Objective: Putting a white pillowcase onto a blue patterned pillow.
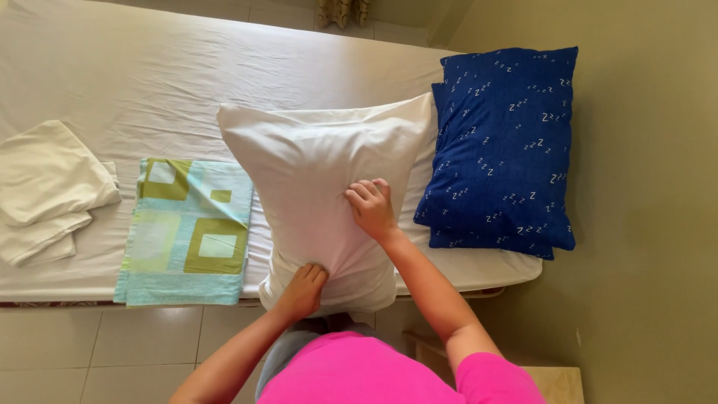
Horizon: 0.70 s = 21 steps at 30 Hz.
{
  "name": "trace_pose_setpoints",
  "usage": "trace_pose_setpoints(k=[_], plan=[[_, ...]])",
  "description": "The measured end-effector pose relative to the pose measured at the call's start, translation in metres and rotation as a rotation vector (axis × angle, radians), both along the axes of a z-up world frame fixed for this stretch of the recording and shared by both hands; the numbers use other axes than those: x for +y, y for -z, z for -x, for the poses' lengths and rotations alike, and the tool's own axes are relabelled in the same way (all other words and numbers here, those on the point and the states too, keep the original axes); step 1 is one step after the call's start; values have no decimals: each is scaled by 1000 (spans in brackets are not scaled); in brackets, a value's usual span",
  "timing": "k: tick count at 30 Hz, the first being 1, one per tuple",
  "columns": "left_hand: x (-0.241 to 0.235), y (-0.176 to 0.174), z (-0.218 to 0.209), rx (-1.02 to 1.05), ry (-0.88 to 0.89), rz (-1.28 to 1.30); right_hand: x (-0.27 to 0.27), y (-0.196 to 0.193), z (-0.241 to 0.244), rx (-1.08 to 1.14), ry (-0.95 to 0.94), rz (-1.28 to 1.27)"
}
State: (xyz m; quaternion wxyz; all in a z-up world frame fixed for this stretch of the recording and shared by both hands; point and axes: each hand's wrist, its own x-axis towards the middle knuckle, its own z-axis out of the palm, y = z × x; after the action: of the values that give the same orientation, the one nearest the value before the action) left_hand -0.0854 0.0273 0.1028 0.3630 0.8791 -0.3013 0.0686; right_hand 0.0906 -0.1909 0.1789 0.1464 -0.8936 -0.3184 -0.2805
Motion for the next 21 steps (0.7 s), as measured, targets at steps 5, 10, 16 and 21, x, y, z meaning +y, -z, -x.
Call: trace_pose_setpoints(k=[5,10,16,21], plan=[[1,1,-12,0,-3,-58,14,-24,-3,119,-42,-140],[-1,1,-12,-32,19,-54,16,-34,-14,46,2,-145],[-2,5,-14,-28,7,-62,13,7,-29,96,-20,-85],[4,17,-31,-49,-27,-63,13,-21,-11,176,-103,-178]])
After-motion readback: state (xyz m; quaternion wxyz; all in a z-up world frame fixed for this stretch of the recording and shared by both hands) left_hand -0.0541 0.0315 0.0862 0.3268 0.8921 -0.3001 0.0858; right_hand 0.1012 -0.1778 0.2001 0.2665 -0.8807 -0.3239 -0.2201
